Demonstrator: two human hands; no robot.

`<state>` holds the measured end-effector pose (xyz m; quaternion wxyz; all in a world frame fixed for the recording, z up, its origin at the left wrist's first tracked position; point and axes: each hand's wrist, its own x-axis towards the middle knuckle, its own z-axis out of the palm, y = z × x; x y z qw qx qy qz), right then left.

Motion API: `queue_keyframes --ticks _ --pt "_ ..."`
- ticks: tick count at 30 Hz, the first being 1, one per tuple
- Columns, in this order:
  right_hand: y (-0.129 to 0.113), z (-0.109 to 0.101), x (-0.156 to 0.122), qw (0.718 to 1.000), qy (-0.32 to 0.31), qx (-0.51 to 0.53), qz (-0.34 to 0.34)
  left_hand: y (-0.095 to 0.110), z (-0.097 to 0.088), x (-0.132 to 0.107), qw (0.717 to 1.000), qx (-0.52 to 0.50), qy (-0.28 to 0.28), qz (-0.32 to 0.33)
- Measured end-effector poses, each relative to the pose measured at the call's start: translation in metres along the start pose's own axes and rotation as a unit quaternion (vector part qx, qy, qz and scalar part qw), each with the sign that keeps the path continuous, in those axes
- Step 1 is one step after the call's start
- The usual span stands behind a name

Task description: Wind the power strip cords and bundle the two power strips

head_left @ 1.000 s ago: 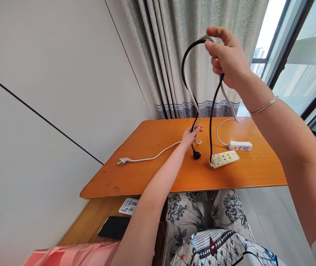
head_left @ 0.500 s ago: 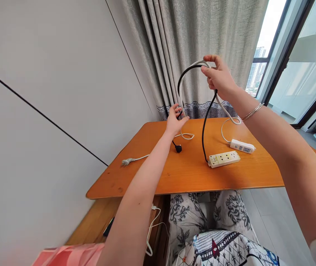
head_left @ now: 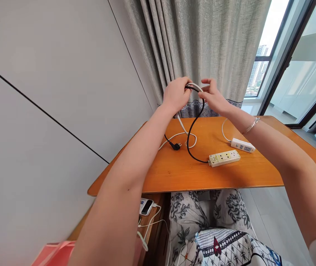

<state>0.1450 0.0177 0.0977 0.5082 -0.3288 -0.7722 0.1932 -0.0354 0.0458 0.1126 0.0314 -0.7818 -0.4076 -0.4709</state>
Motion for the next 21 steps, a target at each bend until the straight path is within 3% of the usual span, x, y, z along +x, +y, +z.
queue_keyframes --ticks 4,5,8,13,16,21 --pt "0.012 -0.004 -0.069 0.977 0.054 -0.172 -0.111 -0.016 -0.019 0.000 0.995 0.070 0.017 -0.066" --pt "0.018 -0.003 -0.090 0.974 0.019 -0.186 -0.130 -0.020 -0.024 0.001 0.993 0.083 0.022 -0.080" --pt "0.046 0.003 -0.148 0.947 -0.209 -0.202 -0.136 -0.034 -0.037 0.006 0.992 0.081 0.049 -0.086" --pt "0.097 0.009 -0.198 0.887 -0.348 -0.303 -0.022 -0.047 -0.050 0.008 0.987 0.093 0.071 -0.107" --pt "0.116 -0.005 -0.210 0.865 -0.349 -0.360 0.032 -0.051 -0.058 0.002 0.978 0.139 0.050 -0.146" --pt "0.142 -0.057 -0.225 0.866 -0.254 -0.426 0.065 -0.066 -0.069 -0.012 0.970 0.165 0.038 -0.171"
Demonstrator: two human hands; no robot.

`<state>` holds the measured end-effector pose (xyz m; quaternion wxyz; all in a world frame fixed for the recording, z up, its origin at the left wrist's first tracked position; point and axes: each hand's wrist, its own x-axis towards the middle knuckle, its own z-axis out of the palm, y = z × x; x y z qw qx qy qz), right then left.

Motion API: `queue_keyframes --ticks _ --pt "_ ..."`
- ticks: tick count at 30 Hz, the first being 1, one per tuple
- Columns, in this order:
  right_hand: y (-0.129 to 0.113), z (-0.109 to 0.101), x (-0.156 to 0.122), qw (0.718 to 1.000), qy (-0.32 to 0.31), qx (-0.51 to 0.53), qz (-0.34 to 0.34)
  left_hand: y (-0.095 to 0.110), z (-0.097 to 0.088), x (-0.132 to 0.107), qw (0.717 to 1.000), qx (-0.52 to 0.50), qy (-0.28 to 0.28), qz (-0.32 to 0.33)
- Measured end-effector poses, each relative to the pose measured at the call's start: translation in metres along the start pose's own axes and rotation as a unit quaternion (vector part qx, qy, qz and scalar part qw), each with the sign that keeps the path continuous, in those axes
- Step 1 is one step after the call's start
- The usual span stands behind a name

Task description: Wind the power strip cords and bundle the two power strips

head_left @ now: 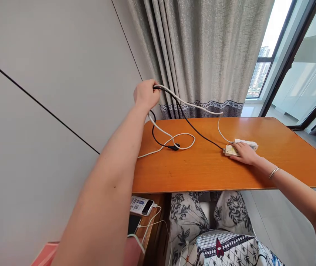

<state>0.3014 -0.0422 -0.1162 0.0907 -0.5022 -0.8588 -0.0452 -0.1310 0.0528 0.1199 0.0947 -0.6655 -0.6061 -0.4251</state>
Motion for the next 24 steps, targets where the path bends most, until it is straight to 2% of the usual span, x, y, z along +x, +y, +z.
queue_keyframes --ticks 2,4,6,8,11,14,17,21,24 --pt "0.024 -0.002 -0.009 0.998 0.042 -0.029 0.033 -0.008 0.000 -0.002 1.000 0.007 -0.003 -0.002" --pt "0.044 -0.003 -0.015 0.996 0.056 -0.044 0.047 -0.014 0.002 -0.004 1.000 0.011 -0.009 -0.004" --pt "0.060 -0.004 -0.017 0.998 0.037 -0.039 0.042 -0.016 0.004 -0.005 1.000 0.019 -0.019 0.002" --pt "0.069 -0.004 -0.015 0.999 -0.010 -0.025 0.033 -0.015 0.005 -0.006 0.999 0.039 -0.028 0.017" --pt "0.077 -0.006 -0.007 0.997 -0.072 -0.009 0.031 -0.014 0.004 -0.010 0.993 0.090 -0.046 0.054" --pt "0.081 -0.011 0.001 0.997 -0.078 -0.014 0.023 -0.016 -0.001 -0.014 0.986 0.127 -0.070 0.085" --pt "0.085 -0.017 0.004 0.996 -0.082 -0.014 0.031 -0.024 -0.005 -0.018 0.983 0.136 -0.083 0.088" --pt "0.089 -0.023 -0.001 0.994 -0.099 -0.033 0.043 -0.035 -0.008 -0.019 0.979 0.151 -0.097 0.094" --pt "0.096 -0.025 -0.010 0.991 -0.107 -0.055 0.057 -0.039 -0.011 -0.021 0.966 0.193 -0.125 0.117"
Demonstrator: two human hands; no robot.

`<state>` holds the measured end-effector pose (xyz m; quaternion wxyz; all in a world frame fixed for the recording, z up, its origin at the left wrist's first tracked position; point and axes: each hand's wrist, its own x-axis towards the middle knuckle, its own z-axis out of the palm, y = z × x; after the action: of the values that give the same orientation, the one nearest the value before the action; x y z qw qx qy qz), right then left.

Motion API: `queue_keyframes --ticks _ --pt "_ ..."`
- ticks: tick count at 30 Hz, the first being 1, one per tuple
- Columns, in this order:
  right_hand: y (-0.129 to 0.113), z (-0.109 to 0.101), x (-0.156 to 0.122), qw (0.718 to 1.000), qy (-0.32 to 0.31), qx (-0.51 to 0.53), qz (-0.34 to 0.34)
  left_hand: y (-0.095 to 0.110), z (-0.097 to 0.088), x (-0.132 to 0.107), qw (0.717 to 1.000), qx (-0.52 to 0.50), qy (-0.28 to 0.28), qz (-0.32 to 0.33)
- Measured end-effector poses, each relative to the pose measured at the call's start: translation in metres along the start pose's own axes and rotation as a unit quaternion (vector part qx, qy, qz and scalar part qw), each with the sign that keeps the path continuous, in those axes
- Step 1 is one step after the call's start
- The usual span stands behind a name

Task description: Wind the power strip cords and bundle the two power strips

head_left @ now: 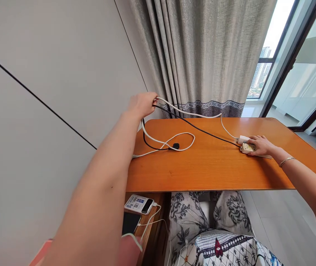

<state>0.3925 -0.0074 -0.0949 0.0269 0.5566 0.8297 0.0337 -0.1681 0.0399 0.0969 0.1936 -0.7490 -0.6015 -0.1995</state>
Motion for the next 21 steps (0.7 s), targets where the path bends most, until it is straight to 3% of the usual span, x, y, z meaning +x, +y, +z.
queue_keyframes --ticks 6,12,17,21 --pt "0.034 0.001 -0.016 0.998 0.001 0.007 0.062 -0.008 0.002 -0.007 0.993 0.072 -0.073 0.057" --pt "0.066 0.001 -0.031 0.994 -0.006 0.002 0.110 -0.022 0.005 -0.009 0.991 0.073 -0.099 0.053" --pt "0.072 0.002 -0.039 0.993 -0.017 0.004 0.113 -0.029 0.008 -0.012 0.991 0.071 -0.103 0.053" --pt "0.068 0.006 -0.035 0.994 -0.006 -0.005 0.106 -0.019 0.010 -0.010 0.997 -0.032 -0.075 -0.007"
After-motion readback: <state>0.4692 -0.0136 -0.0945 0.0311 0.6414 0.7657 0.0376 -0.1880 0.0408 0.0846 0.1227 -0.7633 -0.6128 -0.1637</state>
